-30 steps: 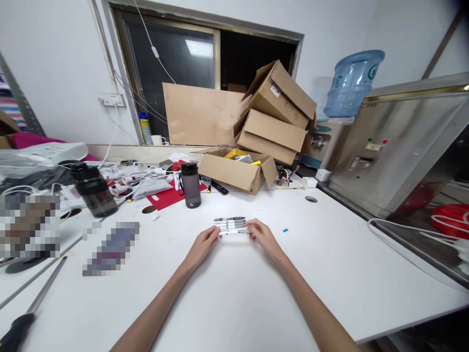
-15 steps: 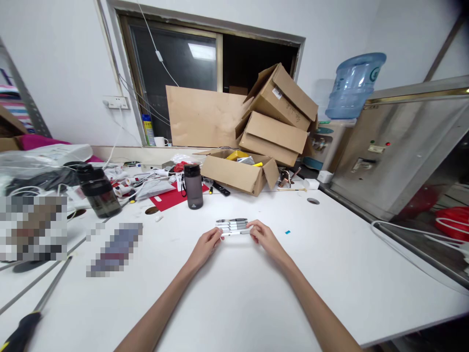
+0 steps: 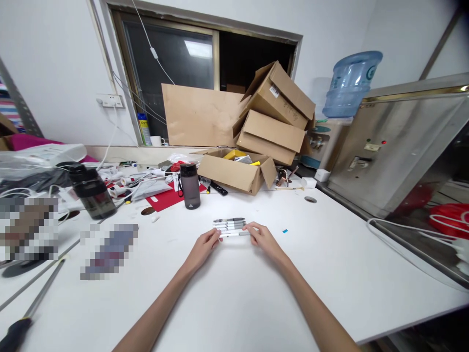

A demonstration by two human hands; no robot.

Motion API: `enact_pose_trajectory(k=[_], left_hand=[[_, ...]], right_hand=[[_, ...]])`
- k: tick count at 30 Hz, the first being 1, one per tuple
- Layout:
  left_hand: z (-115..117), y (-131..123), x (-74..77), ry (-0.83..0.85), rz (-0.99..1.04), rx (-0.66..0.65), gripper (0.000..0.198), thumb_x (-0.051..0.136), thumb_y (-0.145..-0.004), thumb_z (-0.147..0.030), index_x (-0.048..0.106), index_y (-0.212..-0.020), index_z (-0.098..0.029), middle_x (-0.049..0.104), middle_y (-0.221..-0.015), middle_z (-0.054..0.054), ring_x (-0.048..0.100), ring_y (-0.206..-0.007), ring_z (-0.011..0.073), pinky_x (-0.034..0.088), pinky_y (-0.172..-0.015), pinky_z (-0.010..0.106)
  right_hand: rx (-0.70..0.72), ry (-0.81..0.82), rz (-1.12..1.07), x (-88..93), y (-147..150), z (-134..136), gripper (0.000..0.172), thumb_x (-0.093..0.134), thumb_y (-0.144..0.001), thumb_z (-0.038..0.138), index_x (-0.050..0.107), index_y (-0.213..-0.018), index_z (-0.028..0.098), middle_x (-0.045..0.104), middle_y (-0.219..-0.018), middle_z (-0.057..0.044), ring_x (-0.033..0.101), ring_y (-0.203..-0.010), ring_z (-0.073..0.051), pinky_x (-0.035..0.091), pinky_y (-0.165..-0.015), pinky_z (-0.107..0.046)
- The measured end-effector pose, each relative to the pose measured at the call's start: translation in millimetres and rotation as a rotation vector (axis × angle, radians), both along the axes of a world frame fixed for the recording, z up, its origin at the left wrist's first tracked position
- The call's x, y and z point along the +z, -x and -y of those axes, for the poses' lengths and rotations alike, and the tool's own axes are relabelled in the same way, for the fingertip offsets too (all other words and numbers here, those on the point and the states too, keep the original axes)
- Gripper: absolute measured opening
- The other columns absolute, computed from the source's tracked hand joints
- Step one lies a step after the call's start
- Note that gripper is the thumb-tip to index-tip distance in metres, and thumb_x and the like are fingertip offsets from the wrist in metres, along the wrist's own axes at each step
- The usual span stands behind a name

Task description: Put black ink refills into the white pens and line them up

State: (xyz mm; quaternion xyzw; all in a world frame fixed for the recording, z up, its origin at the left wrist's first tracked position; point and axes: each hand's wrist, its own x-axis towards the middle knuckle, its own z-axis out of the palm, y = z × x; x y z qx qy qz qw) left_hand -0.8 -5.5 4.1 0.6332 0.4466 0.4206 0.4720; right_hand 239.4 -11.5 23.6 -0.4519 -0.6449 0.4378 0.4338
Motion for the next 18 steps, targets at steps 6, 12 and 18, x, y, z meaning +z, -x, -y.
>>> enact_pose_trajectory(k=[6,12,18], left_hand=[[0.6,-0.8,1.5,0.003,-0.018,0.013,0.049,0.048,-0.09,-0.064,0.059,-0.079,-0.017,0.032,-0.062,-0.006,0.027,-0.055,0.0116,0.021,-0.05,0.022],[8.1,-0.9,10.2,-0.132,-0.142,-0.015,0.041,0.044,-0.096,-0.054,0.058,-0.081,-0.019,0.038,-0.065,-0.005,0.036,-0.061,0.0133,0.028,-0.058,0.023],[18.6,-5.3,21.4,-0.31,-0.253,0.009,0.034,0.043,-0.099,-0.044,0.055,-0.078,-0.02,0.05,-0.07,-0.003,0.044,-0.067,0.0152,0.034,-0.066,0.025]], right_hand=[[0.019,-0.103,-0.028,0.3,-0.6,0.8,0.024,0.056,-0.087,0.038,0.066,-0.099,0.021,0.047,-0.064,0.005,0.04,-0.059,-0.013,0.03,-0.059,-0.024],[0.073,0.002,-0.101,1.1,0.7,-0.6,0.029,0.052,-0.089,0.042,0.064,-0.1,0.019,0.033,-0.054,0.008,0.029,-0.052,-0.011,0.02,-0.054,-0.025],[0.05,0.192,-0.219,3.3,-1.4,0.2,0.035,0.055,-0.084,0.049,0.061,-0.097,0.018,0.023,-0.053,0.011,0.016,-0.049,-0.009,0.012,-0.051,-0.025]])
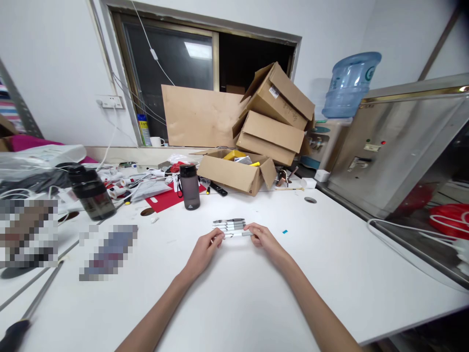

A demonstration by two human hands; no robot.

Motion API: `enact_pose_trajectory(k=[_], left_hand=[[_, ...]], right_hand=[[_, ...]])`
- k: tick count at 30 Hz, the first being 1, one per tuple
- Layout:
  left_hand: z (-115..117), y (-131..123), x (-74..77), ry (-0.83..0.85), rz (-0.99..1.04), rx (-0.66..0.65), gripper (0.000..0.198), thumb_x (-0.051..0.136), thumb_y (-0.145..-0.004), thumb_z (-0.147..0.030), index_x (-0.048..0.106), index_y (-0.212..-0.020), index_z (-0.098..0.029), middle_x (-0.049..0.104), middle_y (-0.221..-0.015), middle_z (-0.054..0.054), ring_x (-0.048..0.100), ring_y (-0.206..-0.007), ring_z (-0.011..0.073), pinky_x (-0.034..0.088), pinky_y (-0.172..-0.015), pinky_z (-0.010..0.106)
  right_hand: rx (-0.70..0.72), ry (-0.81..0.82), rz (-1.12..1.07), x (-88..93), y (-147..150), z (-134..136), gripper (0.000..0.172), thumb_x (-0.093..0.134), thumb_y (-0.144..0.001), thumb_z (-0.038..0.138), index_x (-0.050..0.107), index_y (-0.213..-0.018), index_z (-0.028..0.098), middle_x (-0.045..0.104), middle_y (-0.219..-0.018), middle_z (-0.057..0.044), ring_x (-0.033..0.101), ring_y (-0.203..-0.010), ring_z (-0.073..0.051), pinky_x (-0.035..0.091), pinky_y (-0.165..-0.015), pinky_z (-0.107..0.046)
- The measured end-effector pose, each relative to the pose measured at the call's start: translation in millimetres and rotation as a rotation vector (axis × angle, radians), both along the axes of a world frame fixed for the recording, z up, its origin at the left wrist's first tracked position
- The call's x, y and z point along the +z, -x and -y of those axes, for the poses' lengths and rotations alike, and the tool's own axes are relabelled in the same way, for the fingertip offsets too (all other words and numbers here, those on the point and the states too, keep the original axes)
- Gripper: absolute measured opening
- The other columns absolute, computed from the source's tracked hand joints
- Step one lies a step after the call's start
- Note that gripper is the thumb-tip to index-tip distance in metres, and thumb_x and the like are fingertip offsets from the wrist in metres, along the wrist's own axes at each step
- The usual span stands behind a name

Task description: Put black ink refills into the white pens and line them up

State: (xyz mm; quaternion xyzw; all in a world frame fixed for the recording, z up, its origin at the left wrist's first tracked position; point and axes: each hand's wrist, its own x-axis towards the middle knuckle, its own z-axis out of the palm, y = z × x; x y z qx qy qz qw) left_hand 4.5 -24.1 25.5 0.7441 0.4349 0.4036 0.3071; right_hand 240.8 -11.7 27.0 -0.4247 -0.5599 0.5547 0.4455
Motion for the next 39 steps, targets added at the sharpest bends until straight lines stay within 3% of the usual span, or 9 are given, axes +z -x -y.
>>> enact_pose_trajectory(k=[7,13,18,23,26,31,35,39], left_hand=[[4.0,1.6,5.5,-0.093,-0.031,0.062,0.029,0.047,-0.098,-0.042,0.062,-0.084,-0.021,0.062,-0.079,-0.001,0.051,-0.069,0.0156,0.038,-0.072,0.026],[-8.9,-2.0,-4.7,0.157,0.289,-0.095,0.032,0.052,-0.094,-0.049,0.063,-0.093,-0.019,0.064,-0.085,0.004,0.053,-0.069,0.0156,0.045,-0.059,0.025],[-12.8,-5.4,-10.9,0.272,0.449,-0.114,0.038,0.065,-0.086,-0.05,0.064,-0.106,-0.018,0.063,-0.095,0.007,0.056,-0.082,0.0179,0.049,-0.062,0.025],[-8.9,-5.2,-6.1,0.314,0.486,-0.096,0.036,0.063,-0.088,-0.05,0.066,-0.106,-0.019,0.06,-0.101,0.007,0.056,-0.092,0.0196,0.049,-0.064,0.023],[-6.0,-6.0,-2.5,0.354,0.47,-0.136,0.033,0.059,-0.09,-0.051,0.065,-0.1,-0.02,0.059,-0.098,0.005,0.056,-0.09,0.0189,0.049,-0.065,0.023],[-1.0,-10.5,-1.3,0.36,0.34,-0.182,0.029,0.061,-0.089,-0.048,0.065,-0.09,-0.019,0.052,-0.077,-0.001,0.05,-0.068,0.0129,0.045,-0.059,0.021],[1.2,-12.8,-2.4,0.326,0.282,-0.263,0.025,0.062,-0.088,-0.043,0.066,-0.09,-0.018,0.049,-0.073,-0.002,0.048,-0.064,0.012,0.043,-0.057,0.021],[-0.2,-12.6,-5.1,0.326,0.289,-0.26,0.029,0.059,-0.09,-0.047,0.067,-0.094,-0.019,0.054,-0.079,0.0,0.051,-0.068,0.0135,0.046,-0.058,0.022]], right_hand=[[0.054,0.047,-0.033,6.7,-1.7,4.6,0.04,0.058,-0.083,0.051,0.061,-0.104,0.017,0.025,-0.052,0.012,0.015,-0.049,-0.009,0.011,-0.051,-0.025],[0.026,-0.042,-0.079,0.6,2.2,0.9,0.034,0.054,-0.088,0.047,0.062,-0.102,0.018,0.03,-0.05,0.01,0.023,-0.047,-0.009,0.016,-0.051,-0.024],[0.142,-0.048,-0.081,-2.5,12.6,5.0,0.033,0.056,-0.09,0.048,0.062,-0.103,0.019,0.047,-0.055,0.006,0.04,-0.051,-0.011,0.03,-0.056,-0.024],[0.3,-0.103,0.032,-5.2,21.2,12.5,0.032,0.059,-0.091,0.047,0.063,-0.11,0.022,0.067,-0.079,-0.002,0.063,-0.079,-0.019,0.046,-0.08,-0.033],[0.222,-0.209,0.078,-10.0,24.5,10.9,0.03,0.062,-0.091,0.045,0.065,-0.11,0.023,0.069,-0.093,-0.004,0.064,-0.093,-0.021,0.046,-0.089,-0.035],[0.015,-0.345,-0.003,-13.3,29.6,3.5,0.03,0.06,-0.092,0.045,0.062,-0.115,0.025,0.067,-0.111,-0.006,0.063,-0.103,-0.021,0.048,-0.09,-0.036],[-0.037,-0.359,-0.024,-12.2,32.3,1.2,0.029,0.067,-0.086,0.044,0.066,-0.105,0.022,0.067,-0.102,-0.005,0.064,-0.095,-0.02,0.051,-0.082,-0.033],[-0.013,-0.311,-0.105,-6.2,33.0,4.3,0.027,0.067,-0.086,0.045,0.066,-0.1,0.021,0.069,-0.095,-0.004,0.066,-0.087,-0.019,0.052,-0.08,-0.033]])
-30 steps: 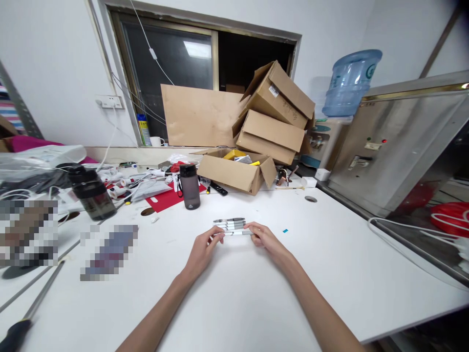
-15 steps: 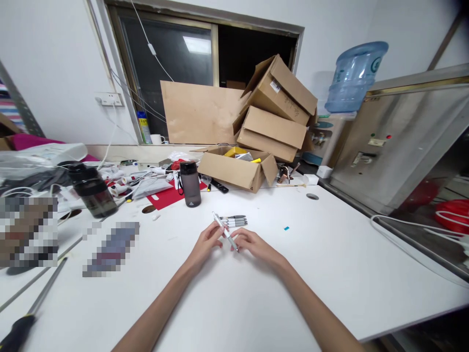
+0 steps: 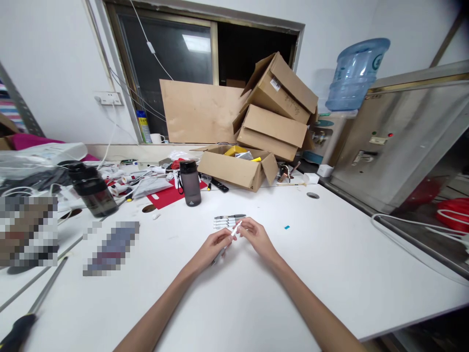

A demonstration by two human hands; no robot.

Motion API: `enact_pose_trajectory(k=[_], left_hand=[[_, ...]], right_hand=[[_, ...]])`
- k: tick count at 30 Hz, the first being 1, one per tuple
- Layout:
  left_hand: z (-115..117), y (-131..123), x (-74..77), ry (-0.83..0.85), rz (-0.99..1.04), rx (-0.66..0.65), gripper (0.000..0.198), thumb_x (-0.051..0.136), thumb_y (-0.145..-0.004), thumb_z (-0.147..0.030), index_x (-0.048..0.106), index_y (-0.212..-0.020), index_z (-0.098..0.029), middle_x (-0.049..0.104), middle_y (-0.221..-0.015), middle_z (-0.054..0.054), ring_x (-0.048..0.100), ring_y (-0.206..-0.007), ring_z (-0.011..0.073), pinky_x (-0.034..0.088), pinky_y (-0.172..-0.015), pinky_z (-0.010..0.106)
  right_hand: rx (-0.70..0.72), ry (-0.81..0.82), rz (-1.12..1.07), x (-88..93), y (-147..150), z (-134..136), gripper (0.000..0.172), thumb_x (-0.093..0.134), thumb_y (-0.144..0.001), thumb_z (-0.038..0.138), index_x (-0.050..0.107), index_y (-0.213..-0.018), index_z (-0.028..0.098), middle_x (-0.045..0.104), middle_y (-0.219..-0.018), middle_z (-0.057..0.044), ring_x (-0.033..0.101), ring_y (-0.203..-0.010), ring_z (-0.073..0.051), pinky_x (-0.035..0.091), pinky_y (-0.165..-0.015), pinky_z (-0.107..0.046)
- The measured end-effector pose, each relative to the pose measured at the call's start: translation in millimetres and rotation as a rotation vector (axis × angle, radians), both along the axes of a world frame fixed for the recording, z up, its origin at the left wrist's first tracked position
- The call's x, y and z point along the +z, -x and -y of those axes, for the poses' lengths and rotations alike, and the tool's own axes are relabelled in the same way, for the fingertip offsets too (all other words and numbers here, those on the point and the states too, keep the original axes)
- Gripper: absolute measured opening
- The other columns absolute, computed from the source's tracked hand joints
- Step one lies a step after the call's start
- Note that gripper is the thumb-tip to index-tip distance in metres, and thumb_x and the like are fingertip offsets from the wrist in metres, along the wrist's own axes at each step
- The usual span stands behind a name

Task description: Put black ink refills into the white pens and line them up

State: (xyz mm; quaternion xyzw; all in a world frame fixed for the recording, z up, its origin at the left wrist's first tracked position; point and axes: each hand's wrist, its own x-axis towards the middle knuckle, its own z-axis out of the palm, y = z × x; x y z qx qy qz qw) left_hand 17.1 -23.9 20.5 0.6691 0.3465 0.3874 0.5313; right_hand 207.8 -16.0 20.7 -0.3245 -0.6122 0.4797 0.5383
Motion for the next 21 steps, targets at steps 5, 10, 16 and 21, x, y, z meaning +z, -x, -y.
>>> enact_pose_trajectory(k=[5,10,16,21], left_hand=[[-9.4,6.0,-4.2,-0.007,0.006,0.119,0.041,0.051,-0.092,-0.055,0.068,-0.103,-0.019,0.061,-0.111,0.01,0.059,-0.09,0.0201,0.053,-0.065,0.025],[-17.5,16.1,-8.2,0.022,-0.004,0.198,0.044,0.049,-0.092,-0.057,0.066,-0.104,-0.019,0.061,-0.114,0.011,0.061,-0.093,0.0214,0.054,-0.066,0.027],[-20.0,20.9,-11.7,0.034,0.007,0.207,0.041,0.055,-0.089,-0.056,0.067,-0.1,-0.018,0.063,-0.114,0.012,0.063,-0.088,0.0203,0.053,-0.066,0.027],[-20.7,23.0,-11.0,0.023,-0.02,0.224,0.036,0.057,-0.088,-0.051,0.067,-0.098,-0.019,0.064,-0.111,0.01,0.063,-0.085,0.0194,0.053,-0.066,0.028]], right_hand=[[-0.093,0.026,-0.112,14.0,-6.0,4.1,0.038,0.069,-0.084,0.049,0.058,-0.111,0.024,0.071,-0.091,-0.004,0.069,-0.093,-0.022,0.055,-0.084,-0.036],[-0.205,0.032,-0.203,22.7,-18.9,2.1,0.043,0.071,-0.082,0.05,0.051,-0.111,0.025,0.071,-0.092,-0.004,0.072,-0.083,-0.022,0.059,-0.079,-0.038],[-0.264,-0.012,-0.256,25.2,-26.4,0.7,0.034,0.07,-0.085,0.046,0.052,-0.102,0.023,0.071,-0.086,-0.003,0.073,-0.084,-0.023,0.061,-0.079,-0.041],[-0.322,0.006,-0.271,25.5,-30.4,-1.2,0.037,0.071,-0.084,0.048,0.052,-0.103,0.023,0.072,-0.089,-0.004,0.074,-0.085,-0.023,0.061,-0.081,-0.041]])
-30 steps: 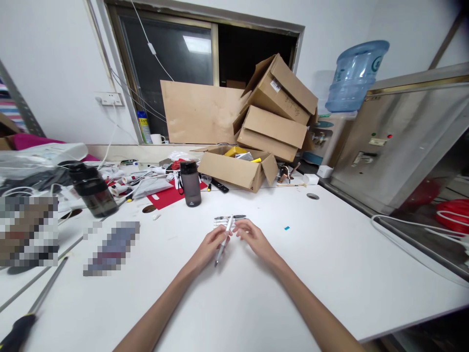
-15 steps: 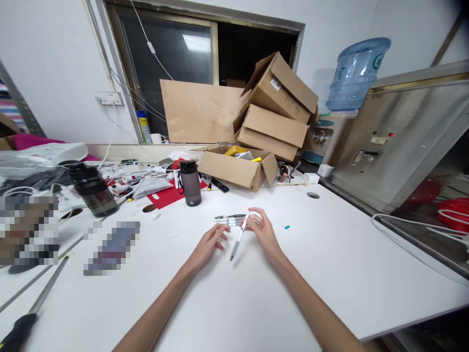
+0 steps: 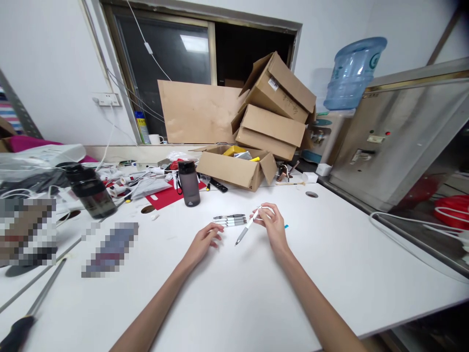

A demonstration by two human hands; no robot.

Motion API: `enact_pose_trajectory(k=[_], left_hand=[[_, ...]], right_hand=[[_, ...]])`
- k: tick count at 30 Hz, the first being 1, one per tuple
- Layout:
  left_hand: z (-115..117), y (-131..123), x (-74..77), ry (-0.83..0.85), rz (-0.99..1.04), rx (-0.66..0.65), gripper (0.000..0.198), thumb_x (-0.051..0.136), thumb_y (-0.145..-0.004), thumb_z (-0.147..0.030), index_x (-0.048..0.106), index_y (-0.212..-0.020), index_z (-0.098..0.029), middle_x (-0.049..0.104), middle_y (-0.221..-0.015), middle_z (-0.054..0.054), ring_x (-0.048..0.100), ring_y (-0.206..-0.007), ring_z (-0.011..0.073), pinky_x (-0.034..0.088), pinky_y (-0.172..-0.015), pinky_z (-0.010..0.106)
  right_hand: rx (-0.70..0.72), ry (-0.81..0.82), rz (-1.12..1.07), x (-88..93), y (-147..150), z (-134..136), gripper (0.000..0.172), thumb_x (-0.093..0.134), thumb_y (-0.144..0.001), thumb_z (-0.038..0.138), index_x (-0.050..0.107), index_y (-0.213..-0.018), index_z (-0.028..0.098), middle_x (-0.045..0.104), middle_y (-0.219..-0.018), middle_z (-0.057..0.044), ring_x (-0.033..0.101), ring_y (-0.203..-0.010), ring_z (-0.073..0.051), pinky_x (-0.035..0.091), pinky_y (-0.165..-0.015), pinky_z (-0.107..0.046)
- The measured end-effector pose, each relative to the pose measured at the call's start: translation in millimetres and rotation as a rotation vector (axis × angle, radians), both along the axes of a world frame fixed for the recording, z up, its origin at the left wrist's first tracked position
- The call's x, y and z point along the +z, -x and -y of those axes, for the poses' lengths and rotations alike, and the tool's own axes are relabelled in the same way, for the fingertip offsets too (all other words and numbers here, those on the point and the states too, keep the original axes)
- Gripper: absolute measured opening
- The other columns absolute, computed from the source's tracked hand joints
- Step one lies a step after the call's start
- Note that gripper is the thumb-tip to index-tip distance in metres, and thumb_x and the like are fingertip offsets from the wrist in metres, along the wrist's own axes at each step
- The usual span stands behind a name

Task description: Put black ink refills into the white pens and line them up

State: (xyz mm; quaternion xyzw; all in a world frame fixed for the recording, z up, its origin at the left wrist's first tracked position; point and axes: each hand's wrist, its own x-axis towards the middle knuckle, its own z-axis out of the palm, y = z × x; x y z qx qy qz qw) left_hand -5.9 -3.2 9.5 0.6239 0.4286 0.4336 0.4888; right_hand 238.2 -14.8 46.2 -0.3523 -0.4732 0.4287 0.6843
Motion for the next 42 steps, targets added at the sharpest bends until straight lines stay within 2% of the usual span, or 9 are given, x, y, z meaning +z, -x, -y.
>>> enact_pose_trajectory(k=[11,26,30,34,42], left_hand=[[-3.4,4.1,-6.6,-0.075,-0.079,0.004,0.029,0.054,-0.089,-0.044,0.068,-0.096,-0.019,0.067,-0.103,0.009,0.063,-0.081,0.0183,0.052,-0.065,0.026],[2.1,0.6,-4.6,-0.11,-0.155,-0.007,0.024,0.051,-0.089,-0.037,0.068,-0.093,-0.019,0.067,-0.091,0.006,0.06,-0.075,0.0168,0.048,-0.065,0.025],[1.4,0.8,-6.3,-0.113,-0.156,-0.013,0.024,0.051,-0.089,-0.036,0.068,-0.093,-0.019,0.067,-0.09,0.006,0.06,-0.075,0.0167,0.048,-0.066,0.025],[1.4,0.9,-7.3,-0.11,-0.158,-0.02,0.024,0.051,-0.089,-0.036,0.067,-0.093,-0.019,0.067,-0.091,0.005,0.059,-0.075,0.0165,0.047,-0.066,0.025],[1.3,0.6,-7.3,-0.101,-0.162,-0.022,0.024,0.051,-0.09,-0.036,0.067,-0.093,-0.019,0.066,-0.091,0.006,0.059,-0.077,0.0172,0.047,-0.066,0.025]], right_hand=[[-0.058,-0.031,0.016,2.9,-6.8,-0.6,0.039,0.072,-0.082,0.049,0.054,-0.103,0.023,0.074,-0.089,-0.005,0.074,-0.082,-0.023,0.062,-0.079,-0.043],[-0.088,-0.024,0.01,4.1,-9.9,-0.9,0.038,0.074,-0.081,0.048,0.057,-0.102,0.021,0.075,-0.089,-0.007,0.075,-0.078,-0.023,0.062,-0.079,-0.042],[-0.087,-0.023,0.016,5.0,-10.7,-0.8,0.038,0.075,-0.079,0.049,0.058,-0.099,0.021,0.075,-0.088,-0.007,0.075,-0.077,-0.024,0.062,-0.078,-0.043],[-0.1,-0.009,0.008,6.3,-11.3,-0.2,0.04,0.075,-0.08,0.047,0.057,-0.105,0.022,0.075,-0.087,-0.006,0.075,-0.077,-0.023,0.061,-0.079,-0.042],[-0.087,-0.004,0.054,6.5,-11.3,0.2,0.038,0.074,-0.081,0.049,0.059,-0.1,0.021,0.076,-0.088,-0.007,0.074,-0.074,-0.023,0.06,-0.073,-0.04]])
